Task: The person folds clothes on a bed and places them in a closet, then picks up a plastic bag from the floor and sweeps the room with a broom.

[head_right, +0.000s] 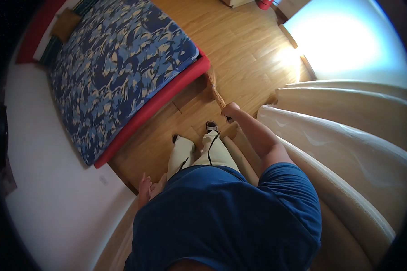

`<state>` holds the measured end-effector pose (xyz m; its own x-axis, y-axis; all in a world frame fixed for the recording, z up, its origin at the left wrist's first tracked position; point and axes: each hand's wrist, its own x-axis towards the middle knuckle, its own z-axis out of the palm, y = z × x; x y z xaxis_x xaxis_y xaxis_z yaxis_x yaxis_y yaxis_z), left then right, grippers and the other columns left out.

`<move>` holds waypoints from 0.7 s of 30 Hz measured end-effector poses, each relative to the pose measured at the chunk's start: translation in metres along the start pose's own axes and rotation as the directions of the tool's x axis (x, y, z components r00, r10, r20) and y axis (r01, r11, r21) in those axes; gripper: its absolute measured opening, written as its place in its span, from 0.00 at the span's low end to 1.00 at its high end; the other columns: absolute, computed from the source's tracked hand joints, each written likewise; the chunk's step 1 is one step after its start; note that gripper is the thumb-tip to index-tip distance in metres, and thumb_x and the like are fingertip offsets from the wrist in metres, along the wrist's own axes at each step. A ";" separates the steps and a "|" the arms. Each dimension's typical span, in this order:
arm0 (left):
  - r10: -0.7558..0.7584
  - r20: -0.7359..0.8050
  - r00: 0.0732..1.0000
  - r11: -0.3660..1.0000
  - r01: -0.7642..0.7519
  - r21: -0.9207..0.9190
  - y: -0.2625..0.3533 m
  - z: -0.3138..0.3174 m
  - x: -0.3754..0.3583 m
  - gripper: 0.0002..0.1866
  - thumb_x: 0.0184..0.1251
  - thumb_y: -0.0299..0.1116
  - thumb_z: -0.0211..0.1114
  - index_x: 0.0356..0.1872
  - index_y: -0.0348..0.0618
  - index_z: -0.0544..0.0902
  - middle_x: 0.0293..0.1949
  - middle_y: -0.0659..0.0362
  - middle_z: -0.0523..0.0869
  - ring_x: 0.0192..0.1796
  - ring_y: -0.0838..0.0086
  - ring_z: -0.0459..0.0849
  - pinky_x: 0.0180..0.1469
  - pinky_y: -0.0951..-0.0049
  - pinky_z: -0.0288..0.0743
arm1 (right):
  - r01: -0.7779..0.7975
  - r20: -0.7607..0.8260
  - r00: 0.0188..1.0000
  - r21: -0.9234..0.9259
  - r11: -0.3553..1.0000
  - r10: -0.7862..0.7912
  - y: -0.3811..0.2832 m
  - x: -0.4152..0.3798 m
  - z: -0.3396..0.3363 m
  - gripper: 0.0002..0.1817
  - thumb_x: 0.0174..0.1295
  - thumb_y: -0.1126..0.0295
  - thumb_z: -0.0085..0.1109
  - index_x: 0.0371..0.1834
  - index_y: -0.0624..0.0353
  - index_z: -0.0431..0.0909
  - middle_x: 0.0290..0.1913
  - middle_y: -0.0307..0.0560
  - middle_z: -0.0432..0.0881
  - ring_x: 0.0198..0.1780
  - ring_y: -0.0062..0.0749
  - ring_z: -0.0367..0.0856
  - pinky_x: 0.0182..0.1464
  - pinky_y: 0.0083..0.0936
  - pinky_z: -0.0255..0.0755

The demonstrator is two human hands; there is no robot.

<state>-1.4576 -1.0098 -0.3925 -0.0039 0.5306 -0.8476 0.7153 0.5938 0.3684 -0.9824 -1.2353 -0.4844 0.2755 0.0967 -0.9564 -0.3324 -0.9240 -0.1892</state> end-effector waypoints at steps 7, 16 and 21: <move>0.010 0.122 0.992 0.954 -0.046 0.298 0.119 0.044 0.041 0.27 0.57 0.38 0.55 0.60 0.61 0.61 0.35 0.70 0.73 0.29 0.82 0.65 0.33 0.73 0.64 | 0.220 -0.204 0.933 -0.326 0.919 -0.296 0.046 -0.128 0.011 0.18 0.43 0.70 0.52 0.40 0.61 0.71 0.33 0.55 0.77 0.36 0.42 0.78 0.36 0.34 0.71; -0.050 0.414 0.909 0.708 -0.260 0.656 0.320 0.087 0.155 0.26 0.57 0.34 0.53 0.59 0.58 0.63 0.32 0.66 0.71 0.29 0.81 0.67 0.26 0.76 0.68 | -0.195 -0.046 0.978 0.169 0.966 0.205 0.079 -0.293 0.143 0.26 0.44 0.68 0.54 0.46 0.66 0.55 0.33 0.63 0.74 0.33 0.49 0.76 0.31 0.38 0.71; 0.117 0.495 0.861 0.666 -0.438 0.604 0.416 0.118 0.176 0.26 0.58 0.34 0.52 0.60 0.59 0.60 0.39 0.65 0.73 0.35 0.80 0.70 0.33 0.77 0.68 | -0.341 0.299 0.936 0.900 0.272 0.184 0.046 -0.287 0.239 0.14 0.44 0.74 0.52 0.34 0.65 0.63 0.21 0.52 0.72 0.20 0.34 0.74 0.20 0.28 0.70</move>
<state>-1.0782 -0.7411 -0.4332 0.4261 0.2271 -0.8757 0.9003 -0.2018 0.3857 -1.2920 -1.2173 -0.2718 -0.0729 0.0310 -0.9969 -0.9960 0.0491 0.0744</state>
